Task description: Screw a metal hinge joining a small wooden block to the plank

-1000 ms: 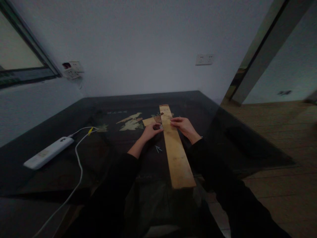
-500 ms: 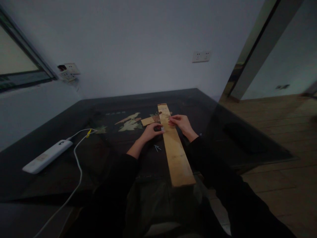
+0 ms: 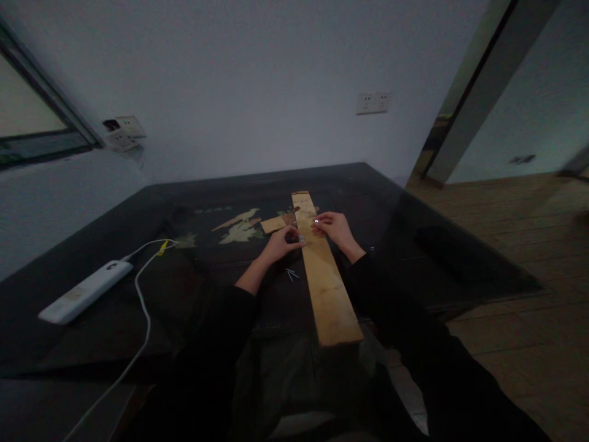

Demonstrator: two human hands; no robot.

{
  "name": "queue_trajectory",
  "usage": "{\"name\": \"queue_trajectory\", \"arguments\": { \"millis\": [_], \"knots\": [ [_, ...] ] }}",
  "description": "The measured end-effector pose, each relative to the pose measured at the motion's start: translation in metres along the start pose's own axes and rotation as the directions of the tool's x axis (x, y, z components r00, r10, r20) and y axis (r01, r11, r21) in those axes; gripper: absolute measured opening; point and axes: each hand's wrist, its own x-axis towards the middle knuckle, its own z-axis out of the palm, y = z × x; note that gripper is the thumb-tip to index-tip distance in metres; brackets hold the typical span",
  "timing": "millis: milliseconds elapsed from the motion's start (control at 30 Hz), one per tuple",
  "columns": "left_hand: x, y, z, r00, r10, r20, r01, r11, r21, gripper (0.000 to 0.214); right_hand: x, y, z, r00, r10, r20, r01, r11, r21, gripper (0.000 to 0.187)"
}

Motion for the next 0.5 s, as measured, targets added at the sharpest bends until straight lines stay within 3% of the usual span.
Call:
{"name": "queue_trajectory", "arguments": {
  "millis": [500],
  "knots": [
    [0.0,0.0039,-0.0018,1.0,0.006,0.027,-0.006,1.0,0.002,0.018,0.0007,0.0009,-0.0009,1.0,-0.02,-0.014,0.02,0.998,-0.058,0.011]
  ]
}}
